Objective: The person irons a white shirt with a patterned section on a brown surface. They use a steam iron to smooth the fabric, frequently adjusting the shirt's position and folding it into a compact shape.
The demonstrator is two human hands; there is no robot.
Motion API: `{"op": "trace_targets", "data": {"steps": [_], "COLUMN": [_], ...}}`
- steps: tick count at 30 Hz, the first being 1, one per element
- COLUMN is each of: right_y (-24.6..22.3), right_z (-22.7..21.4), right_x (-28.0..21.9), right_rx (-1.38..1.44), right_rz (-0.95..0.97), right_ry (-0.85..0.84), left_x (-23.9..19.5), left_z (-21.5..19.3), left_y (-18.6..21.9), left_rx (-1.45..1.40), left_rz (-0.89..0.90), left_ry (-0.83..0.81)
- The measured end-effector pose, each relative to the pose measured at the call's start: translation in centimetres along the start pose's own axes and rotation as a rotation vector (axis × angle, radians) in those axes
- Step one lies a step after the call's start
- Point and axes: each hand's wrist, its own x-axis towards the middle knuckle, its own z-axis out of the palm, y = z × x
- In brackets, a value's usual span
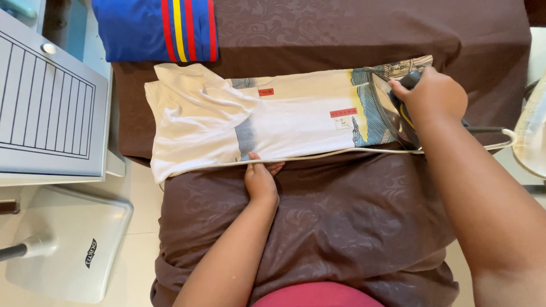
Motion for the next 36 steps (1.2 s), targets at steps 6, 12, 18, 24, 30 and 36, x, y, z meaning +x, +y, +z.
{"op": "trace_targets", "data": {"steps": [6, 12, 18, 24, 30, 36], "right_y": [4.5, 10.1, 10.7, 11.2, 12.8, 12.8], "right_z": [2.0, 3.7, 4.1, 4.4, 5.7, 5.7], "right_x": [2.3, 3.2, 3.5, 4.2, 5.0, 5.5], "right_rx": [-0.004, 0.106, 0.131, 0.136, 0.164, 0.155], "right_rz": [0.093, 0.158, 0.188, 0.276, 0.249, 0.276], "right_ry": [-0.005, 0.064, 0.039, 0.009, 0.04, 0.03], "left_x": [1.2, 2.2, 2.3, 2.1, 2.0, 2.0], "left_z": [-0.1, -0.2, -0.2, -0.2, -0.2, -0.2], "left_y": [-1.2, -2.2, -2.2, -2.0, -1.9, -1.9], "left_rx": [-0.03, -0.059, -0.069, -0.064, -0.07, -0.078], "left_rz": [0.004, 0.038, 0.05, 0.076, 0.066, 0.066], "left_ry": [0.014, -0.007, 0.012, 0.017, 0.016, 0.005]}}
